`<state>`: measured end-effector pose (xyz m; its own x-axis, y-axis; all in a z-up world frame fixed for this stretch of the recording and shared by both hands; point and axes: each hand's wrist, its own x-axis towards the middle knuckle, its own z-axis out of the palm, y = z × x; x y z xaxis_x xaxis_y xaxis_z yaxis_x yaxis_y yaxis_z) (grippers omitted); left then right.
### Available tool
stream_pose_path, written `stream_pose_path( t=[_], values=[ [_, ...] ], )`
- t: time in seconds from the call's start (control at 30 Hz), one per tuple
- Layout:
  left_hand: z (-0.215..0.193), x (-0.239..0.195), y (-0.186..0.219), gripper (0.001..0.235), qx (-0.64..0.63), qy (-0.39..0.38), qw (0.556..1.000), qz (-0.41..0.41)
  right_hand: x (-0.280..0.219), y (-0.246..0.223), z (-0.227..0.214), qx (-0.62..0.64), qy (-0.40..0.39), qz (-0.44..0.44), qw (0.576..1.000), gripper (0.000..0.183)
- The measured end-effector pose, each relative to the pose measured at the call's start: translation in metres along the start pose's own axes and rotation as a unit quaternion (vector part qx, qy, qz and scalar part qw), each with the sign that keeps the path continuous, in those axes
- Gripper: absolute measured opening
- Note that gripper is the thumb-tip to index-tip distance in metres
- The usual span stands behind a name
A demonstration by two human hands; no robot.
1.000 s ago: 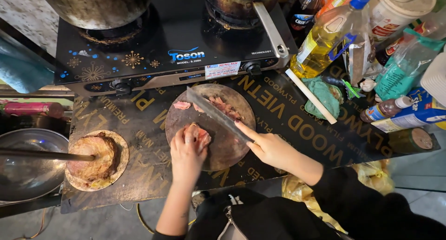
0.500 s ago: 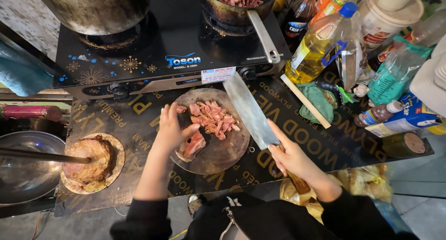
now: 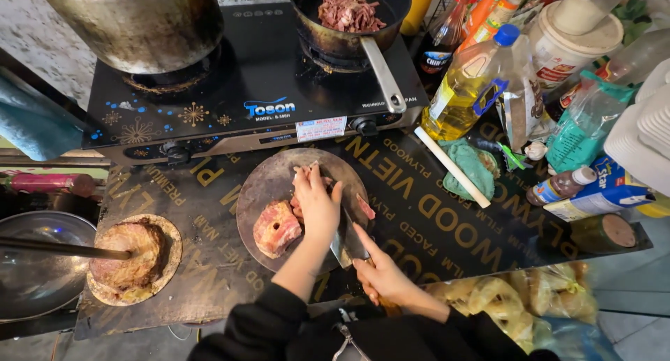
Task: The person slices cooked meat into thin strips on a round wooden cutting board using a large cleaver. They repeatedly gather the sliced meat and transfer it into a small frying pan on a gas stove. The person also briefly handles a bottle of oil near the stove.
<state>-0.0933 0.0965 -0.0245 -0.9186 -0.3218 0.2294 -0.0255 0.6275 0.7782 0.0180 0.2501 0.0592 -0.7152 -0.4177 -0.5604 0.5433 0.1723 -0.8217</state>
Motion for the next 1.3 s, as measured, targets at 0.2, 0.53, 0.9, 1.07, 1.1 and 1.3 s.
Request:
stream_pose_path(
  t=[0.2,0.53,0.9,1.07,1.1,1.3],
  values=[
    [-0.053,0.029,0.06,0.038,-0.11,0.186,0.964,0.154,-0.016,-0.054,-0.003,-0.189,0.008,-0.104,0.976,0.072],
    [-0.084,0.25,0.216,0.036,-0.167,0.266,0.9,0.303,-0.013,-0.259,-0.038,-0.288,0.147,-0.304,0.896,0.071],
    [-0.012,0.42,0.177,0.026,0.008,0.023,0.962,0.271,-0.008,-0.196,-0.139,-0.085,0.249,-0.387,0.884,0.075],
    [-0.085,0.329,0.17,0.017,0.076,-0.001,0.961,0.265,-0.052,-0.15,-0.132,-0.053,0.238,-0.217,0.945,0.084],
    [-0.097,0.313,0.164,0.035,0.139,-0.02,0.957,0.255,-0.054,-0.137,-0.134,-0.05,0.241,-0.203,0.948,0.085],
    [-0.099,0.208,0.092,0.052,0.428,-0.398,0.796,0.158,-0.056,-0.083,-0.139,-0.052,0.272,-0.311,0.909,0.085]
  ],
)
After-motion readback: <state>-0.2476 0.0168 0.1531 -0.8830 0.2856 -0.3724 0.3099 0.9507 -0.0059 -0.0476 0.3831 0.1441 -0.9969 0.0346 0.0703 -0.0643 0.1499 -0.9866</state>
